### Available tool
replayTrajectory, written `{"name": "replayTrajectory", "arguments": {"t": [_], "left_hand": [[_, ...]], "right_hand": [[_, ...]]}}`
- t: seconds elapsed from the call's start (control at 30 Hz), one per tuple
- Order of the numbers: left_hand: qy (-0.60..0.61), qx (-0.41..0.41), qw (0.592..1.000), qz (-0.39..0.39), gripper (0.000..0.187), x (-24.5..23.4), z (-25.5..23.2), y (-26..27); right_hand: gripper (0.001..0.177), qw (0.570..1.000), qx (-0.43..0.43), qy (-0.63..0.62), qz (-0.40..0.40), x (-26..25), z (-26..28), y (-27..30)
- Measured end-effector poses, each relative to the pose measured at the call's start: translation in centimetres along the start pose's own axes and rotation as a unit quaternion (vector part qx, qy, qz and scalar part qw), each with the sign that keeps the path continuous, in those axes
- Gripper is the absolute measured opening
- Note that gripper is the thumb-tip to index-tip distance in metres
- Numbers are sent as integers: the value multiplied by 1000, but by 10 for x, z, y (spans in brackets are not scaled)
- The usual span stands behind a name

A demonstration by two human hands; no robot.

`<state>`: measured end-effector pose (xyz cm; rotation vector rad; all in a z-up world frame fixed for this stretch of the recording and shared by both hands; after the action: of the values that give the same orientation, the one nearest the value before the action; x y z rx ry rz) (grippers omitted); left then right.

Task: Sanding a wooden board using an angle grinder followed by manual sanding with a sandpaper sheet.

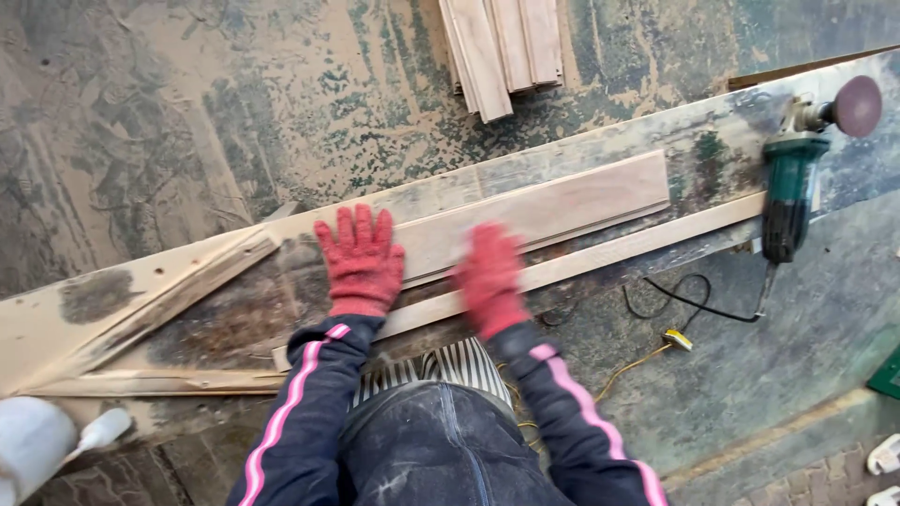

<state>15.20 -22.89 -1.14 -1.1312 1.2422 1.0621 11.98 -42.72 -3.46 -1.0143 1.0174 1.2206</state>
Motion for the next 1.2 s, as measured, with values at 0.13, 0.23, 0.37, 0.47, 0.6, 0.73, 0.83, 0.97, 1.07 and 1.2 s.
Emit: {"name": "replayTrajectory", "arguments": {"t": [0.13, 0.23, 0.37, 0.47, 0.6, 0.73, 0.83, 0.97, 1.07, 1.2], "left_hand": [[-4, 18, 999, -34, 69, 9, 4, 0], [6, 25, 997, -69, 64, 2, 0, 2], [10, 51, 991, -124, 58, -16, -4, -1], [10, 52, 988, -147, 59, -16, -4, -3], [20, 53, 983, -176, 59, -13, -2, 3], [23, 55, 983, -172, 55, -25, -5, -2], [23, 55, 982, -178, 54, -28, -5, -3], [30, 58, 978, -199, 55, -30, -7, -5], [28, 59, 979, -191, 55, -31, -5, -2], [19, 53, 984, -171, 55, -33, -5, -5]], "right_hand": [[73, 965, -229, -119, -44, 12, 5, 29], [74, 988, -136, 23, -71, 13, -154, -24], [62, 980, 65, 178, -61, 21, -238, -54], [77, 995, -7, 88, -52, 52, -88, -18], [60, 948, -279, -146, -46, 25, 36, 54], [62, 982, -148, 48, -109, 22, -142, -23], [59, 994, 11, 7, -111, 9, -205, -45], [54, 979, -112, 138, -95, 19, -38, -6], [63, 970, -237, -56, 12, 60, -11, 27], [51, 952, -51, 259, -153, 60, -224, -50]]}}
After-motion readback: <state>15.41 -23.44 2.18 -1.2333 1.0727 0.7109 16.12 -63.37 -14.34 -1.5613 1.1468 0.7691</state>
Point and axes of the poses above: each hand's wrist, its own y-axis away from the middle knuckle, its own x-axis out of the palm, z = x × y, the point moved 10 cm from there along -y, towards the middle knuckle, and after that the axes turned 12 degrees about -z, right-handed, at the moved point
